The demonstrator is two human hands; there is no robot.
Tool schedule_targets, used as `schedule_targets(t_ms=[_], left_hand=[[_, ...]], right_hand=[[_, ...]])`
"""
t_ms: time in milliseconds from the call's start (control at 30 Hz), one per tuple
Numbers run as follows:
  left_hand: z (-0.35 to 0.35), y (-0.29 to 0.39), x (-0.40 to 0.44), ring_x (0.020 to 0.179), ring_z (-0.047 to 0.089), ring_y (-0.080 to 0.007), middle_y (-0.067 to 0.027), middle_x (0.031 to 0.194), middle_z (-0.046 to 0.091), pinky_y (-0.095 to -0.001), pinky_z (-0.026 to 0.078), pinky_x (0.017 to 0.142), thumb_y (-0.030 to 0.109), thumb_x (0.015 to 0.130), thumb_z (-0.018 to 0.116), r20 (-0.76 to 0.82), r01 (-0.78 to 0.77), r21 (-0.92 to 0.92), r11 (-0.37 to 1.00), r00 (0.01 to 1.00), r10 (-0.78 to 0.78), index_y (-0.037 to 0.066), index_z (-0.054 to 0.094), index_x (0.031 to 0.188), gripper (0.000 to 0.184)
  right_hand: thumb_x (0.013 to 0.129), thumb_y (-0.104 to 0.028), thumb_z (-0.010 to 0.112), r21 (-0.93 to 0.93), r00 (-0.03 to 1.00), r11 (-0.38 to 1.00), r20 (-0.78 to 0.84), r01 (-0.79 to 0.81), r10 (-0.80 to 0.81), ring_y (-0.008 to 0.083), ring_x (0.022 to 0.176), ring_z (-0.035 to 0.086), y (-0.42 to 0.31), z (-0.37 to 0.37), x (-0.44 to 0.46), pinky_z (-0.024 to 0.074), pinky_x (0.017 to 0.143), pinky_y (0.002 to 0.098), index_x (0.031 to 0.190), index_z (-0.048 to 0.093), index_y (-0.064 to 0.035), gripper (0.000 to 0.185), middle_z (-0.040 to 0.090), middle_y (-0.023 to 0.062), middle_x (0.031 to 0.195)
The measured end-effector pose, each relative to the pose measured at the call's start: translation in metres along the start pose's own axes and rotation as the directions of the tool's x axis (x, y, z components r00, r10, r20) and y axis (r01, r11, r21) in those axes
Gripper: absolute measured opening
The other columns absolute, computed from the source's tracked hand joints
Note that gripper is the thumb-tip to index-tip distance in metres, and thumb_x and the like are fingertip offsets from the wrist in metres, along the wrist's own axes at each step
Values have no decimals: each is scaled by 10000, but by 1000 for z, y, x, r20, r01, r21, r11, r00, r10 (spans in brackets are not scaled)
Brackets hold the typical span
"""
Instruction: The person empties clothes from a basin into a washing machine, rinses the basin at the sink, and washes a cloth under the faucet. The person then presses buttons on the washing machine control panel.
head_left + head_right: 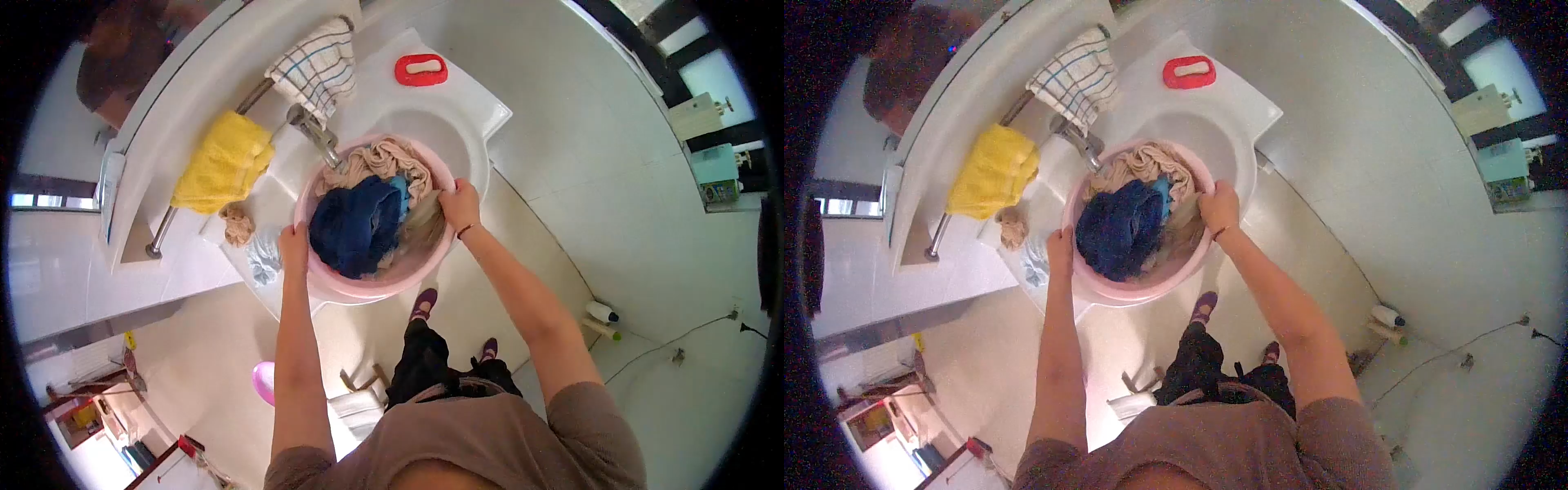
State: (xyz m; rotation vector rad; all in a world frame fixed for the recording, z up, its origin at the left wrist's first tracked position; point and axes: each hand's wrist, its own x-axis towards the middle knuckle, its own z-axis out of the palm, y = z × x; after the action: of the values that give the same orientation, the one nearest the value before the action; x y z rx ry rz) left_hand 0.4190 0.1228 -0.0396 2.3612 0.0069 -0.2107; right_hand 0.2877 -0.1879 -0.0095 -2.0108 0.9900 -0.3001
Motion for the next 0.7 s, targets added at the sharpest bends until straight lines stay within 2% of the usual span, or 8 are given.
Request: schedule_targets(t_ms=[100,133,200,333,433,533,600,700], left_hand=[[2,5,-5,570,487,-225,-169,617,532,-367,389,565,271,773,479,-77,-59,11,998,995,60,-101,532,728,379],[0,9,-8,570,487,-225,-169,617,532,-367,389,565,271,773,479,-78,-64,10,998,995,64,-101,532,728,379],[-4,17,-15,584,519,-282,-202,621,543,-372,387,558,265,743,477,-60,-20,-81,997,998,16,-88,547,724,361],[-6,23,-32,590,520,-279,-203,635,545,-370,390,561,259,743,479,-23,-17,-41,999,1000,16,-91,548,730,357],[3,33,-52,595,516,-266,-201,648,545,-361,386,558,250,747,477,27,-42,4,999,999,42,-93,541,727,349],[12,46,-70,595,508,-253,-189,642,539,-357,383,565,250,750,478,28,-47,-99,994,998,50,-88,529,710,344],[17,53,-81,590,499,-239,-174,628,532,-346,386,575,244,756,483,59,-46,27,999,997,44,-81,521,705,331],[19,76,-104,592,493,-216,-155,625,533,-338,389,576,230,763,491,51,-147,-43,988,988,149,-77,519,708,313]], right_hand=[[654,-139,521,10,1000,1000,-18,20,-20,390,777,535,-2,-7,-5,422,692,415,781,546,45,225,558,249,782],[651,-133,520,-5,999,1000,-22,30,-30,389,774,536,-2,-9,-7,423,690,414,782,546,43,221,559,247,779],[649,-126,519,-16,999,999,-31,37,-38,388,772,537,-2,-14,-12,423,689,413,784,546,41,217,560,245,775],[642,-109,518,42,1000,999,1,-14,14,378,745,543,6,-33,-28,429,675,403,774,542,41,202,564,236,760],[641,-102,518,53,999,998,-30,-36,38,369,728,546,17,-52,-40,431,664,396,762,537,42,189,565,231,749],[643,-98,519,50,996,998,-82,-37,41,367,712,548,29,-72,-50,434,650,393,758,533,43,182,565,228,737],[645,-97,520,60,991,997,-125,-40,47,368,706,549,41,-88,-61,436,641,392,760,533,43,182,565,227,733],[649,-103,528,111,981,993,-185,-44,64,361,675,552,60,-111,-83,439,616,387,764,531,41,185,565,221,719]])
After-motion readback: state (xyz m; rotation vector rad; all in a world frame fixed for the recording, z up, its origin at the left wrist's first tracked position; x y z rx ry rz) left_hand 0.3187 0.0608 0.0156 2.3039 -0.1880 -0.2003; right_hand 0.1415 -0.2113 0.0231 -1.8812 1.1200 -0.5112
